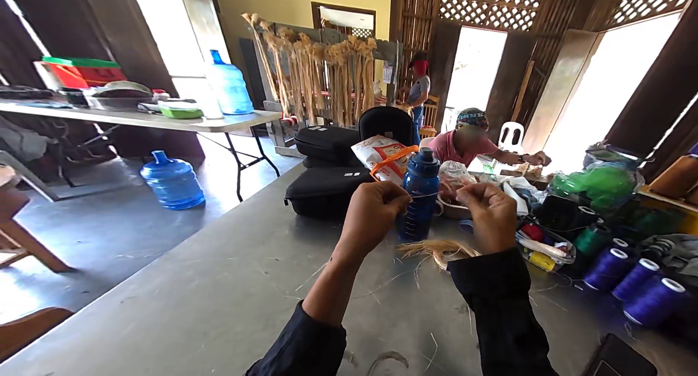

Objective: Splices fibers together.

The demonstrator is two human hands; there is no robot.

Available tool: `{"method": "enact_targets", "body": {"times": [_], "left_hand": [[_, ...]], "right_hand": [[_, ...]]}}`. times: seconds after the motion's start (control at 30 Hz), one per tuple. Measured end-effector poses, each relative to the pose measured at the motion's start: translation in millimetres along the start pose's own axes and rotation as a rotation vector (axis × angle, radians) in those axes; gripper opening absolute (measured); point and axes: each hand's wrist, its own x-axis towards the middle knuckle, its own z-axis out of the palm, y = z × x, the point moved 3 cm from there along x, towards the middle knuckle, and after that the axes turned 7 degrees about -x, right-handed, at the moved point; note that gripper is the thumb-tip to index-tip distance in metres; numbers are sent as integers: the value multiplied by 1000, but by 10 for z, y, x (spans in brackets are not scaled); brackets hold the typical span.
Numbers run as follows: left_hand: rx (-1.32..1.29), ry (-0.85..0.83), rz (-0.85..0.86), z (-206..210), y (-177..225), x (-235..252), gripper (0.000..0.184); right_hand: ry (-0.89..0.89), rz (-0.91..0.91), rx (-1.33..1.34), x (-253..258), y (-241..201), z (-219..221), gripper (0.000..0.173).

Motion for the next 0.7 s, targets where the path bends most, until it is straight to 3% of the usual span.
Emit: {"method": "enact_targets", "body": {"times": [0.07,0.27,0.37,0.5,0.7], "left_hand": [[-18,-3,-3,1,-6,4,8],[-67,5,-36,30,-25,0,9],[34,5,-59,16,8,-15,9],[50,-87,-54,45,56,-43,8],[34,-104,-4,44,105,-70,9]], "right_hand": [[41,15,-53,13,33,-12,3],[-291,-160,-105,-87,-152,64,4],[-217,-358,-41,-182,-350,62,12],[-147,-472,-240,-253,-430,154,22],[-99,-504,-314,-209,-297,236,7]]}}
